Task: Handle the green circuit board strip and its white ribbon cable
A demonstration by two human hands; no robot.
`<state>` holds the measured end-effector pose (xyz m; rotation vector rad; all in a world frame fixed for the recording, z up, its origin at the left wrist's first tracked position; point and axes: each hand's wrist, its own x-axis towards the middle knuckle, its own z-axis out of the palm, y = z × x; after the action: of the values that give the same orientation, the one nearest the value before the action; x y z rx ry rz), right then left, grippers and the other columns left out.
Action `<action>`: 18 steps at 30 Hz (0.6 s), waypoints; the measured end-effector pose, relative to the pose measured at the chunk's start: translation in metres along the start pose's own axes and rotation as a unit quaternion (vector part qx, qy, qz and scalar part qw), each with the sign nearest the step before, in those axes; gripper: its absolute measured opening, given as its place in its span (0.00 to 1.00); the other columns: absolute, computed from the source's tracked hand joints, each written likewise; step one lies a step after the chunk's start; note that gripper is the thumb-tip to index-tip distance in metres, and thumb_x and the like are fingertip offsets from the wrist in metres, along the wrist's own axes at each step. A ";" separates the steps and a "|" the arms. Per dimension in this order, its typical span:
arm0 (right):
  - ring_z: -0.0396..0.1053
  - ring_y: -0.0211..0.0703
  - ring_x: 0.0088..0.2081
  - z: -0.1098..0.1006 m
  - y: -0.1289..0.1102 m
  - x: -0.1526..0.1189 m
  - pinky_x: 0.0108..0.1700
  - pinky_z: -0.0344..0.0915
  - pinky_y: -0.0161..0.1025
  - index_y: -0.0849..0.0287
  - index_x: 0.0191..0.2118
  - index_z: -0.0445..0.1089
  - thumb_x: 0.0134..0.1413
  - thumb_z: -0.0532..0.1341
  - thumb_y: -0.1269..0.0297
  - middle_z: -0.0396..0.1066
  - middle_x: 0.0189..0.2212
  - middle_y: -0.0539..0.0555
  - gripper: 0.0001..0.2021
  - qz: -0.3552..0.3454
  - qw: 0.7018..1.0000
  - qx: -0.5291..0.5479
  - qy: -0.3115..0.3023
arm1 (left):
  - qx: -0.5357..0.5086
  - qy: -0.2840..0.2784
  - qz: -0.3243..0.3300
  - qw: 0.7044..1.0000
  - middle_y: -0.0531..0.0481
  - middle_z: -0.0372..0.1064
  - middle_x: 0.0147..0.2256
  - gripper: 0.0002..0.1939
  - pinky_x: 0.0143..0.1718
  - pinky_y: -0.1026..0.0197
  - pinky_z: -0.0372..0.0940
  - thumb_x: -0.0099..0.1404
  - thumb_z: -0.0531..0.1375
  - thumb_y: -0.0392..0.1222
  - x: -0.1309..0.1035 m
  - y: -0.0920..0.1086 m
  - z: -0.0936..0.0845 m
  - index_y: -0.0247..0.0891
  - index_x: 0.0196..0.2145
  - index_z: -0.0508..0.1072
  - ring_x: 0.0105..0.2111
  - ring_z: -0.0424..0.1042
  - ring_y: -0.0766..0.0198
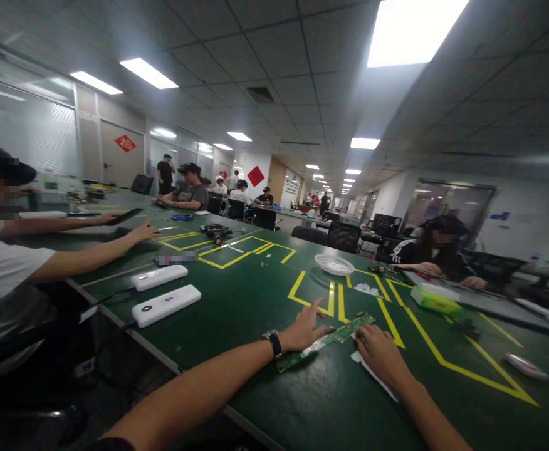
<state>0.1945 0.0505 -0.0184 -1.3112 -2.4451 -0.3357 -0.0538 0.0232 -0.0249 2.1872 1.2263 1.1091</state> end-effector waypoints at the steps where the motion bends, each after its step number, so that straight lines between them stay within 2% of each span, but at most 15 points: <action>1: 0.67 0.52 0.42 -0.001 0.002 -0.001 0.43 0.59 0.46 0.58 0.35 0.69 0.57 0.51 0.66 0.71 0.37 0.58 0.09 0.012 1.000 0.001 -0.003 | -0.001 0.001 0.002 1.000 0.41 0.63 0.49 0.37 0.55 0.49 0.53 0.63 0.56 0.46 0.000 0.000 0.000 0.36 0.64 0.45 0.52 0.60 0.53; 3: 0.67 0.50 0.42 -0.003 -0.001 -0.003 0.44 0.59 0.45 0.58 0.35 0.68 0.58 0.51 0.66 0.70 0.37 0.58 0.09 0.012 1.000 0.026 -0.008 | 0.001 -0.001 0.012 1.000 0.42 0.64 0.49 0.34 0.54 0.51 0.54 0.63 0.56 0.44 0.001 0.000 -0.001 0.37 0.63 0.48 0.51 0.60 0.54; 8: 0.66 0.48 0.44 -0.013 -0.032 -0.005 0.47 0.59 0.43 0.57 0.38 0.68 0.58 0.51 0.69 0.70 0.40 0.57 0.09 -0.095 0.988 0.123 -0.014 | 0.009 -0.002 0.033 0.999 0.45 0.68 0.45 0.22 0.51 0.56 0.57 0.65 0.53 0.41 0.005 -0.002 -0.007 0.37 0.56 0.61 0.47 0.63 0.57; 10: 0.65 0.48 0.44 -0.014 -0.037 -0.004 0.47 0.59 0.43 0.57 0.39 0.68 0.58 0.51 0.69 0.70 0.41 0.56 0.09 -0.109 0.985 0.132 -0.017 | 0.009 0.001 0.035 0.999 0.45 0.69 0.43 0.19 0.50 0.58 0.58 0.66 0.52 0.41 0.007 -0.003 -0.010 0.36 0.54 0.65 0.46 0.64 0.58; 18: 0.66 0.50 0.42 -0.007 0.001 -0.005 0.43 0.58 0.43 0.58 0.35 0.69 0.58 0.51 0.68 0.70 0.37 0.56 0.09 -0.006 0.997 0.075 -0.002 | 0.024 -0.002 0.044 0.999 0.45 0.70 0.43 0.15 0.49 0.59 0.58 0.67 0.51 0.42 0.007 -0.006 -0.009 0.36 0.47 0.70 0.45 0.65 0.59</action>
<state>0.1988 0.0444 -0.0142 -1.2352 -2.4295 -0.1499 -0.0621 0.0324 -0.0201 2.2965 1.1773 1.1208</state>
